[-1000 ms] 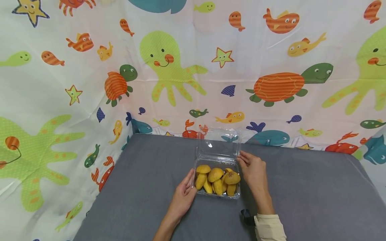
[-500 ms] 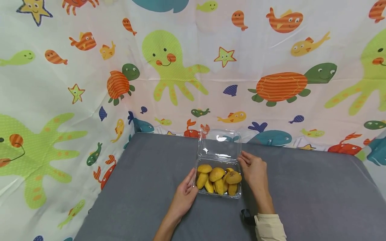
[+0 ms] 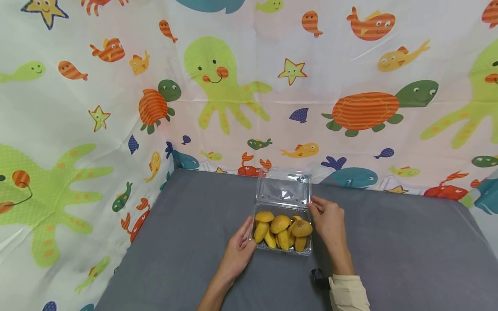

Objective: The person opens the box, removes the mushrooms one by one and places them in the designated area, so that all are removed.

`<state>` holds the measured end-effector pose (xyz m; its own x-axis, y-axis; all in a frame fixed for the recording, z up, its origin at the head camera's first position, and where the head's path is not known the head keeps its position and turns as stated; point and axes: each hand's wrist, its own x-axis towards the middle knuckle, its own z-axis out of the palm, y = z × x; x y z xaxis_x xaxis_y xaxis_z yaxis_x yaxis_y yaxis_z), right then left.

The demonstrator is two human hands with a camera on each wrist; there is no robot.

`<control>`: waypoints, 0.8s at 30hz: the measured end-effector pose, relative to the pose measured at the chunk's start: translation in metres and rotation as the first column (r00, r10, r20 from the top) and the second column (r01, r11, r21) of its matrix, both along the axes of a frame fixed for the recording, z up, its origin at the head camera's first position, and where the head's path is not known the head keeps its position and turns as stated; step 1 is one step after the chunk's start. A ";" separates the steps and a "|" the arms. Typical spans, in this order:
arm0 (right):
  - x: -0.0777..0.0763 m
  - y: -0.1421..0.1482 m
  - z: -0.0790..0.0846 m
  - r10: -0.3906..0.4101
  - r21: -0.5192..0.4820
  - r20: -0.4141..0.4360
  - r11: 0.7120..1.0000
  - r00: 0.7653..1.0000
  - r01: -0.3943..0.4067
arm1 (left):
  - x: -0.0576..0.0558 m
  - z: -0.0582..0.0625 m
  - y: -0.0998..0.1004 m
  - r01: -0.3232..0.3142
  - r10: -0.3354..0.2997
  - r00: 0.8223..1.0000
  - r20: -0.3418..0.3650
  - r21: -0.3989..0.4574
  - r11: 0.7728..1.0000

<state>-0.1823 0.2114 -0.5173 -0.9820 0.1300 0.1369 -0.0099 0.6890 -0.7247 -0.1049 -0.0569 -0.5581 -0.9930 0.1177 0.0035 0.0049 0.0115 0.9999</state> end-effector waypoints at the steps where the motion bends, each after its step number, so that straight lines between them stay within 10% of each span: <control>1: 0.000 0.000 0.001 0.001 0.001 0.001 1.000 1.000 -0.001 | 0.000 0.000 0.000 0.003 -0.003 1.000 -0.004 -0.001 1.000; 24: 0.013 0.007 -0.001 -0.003 0.048 -0.083 0.999 0.997 0.007 | 0.001 0.002 0.000 0.034 -0.034 0.999 -0.007 0.006 0.999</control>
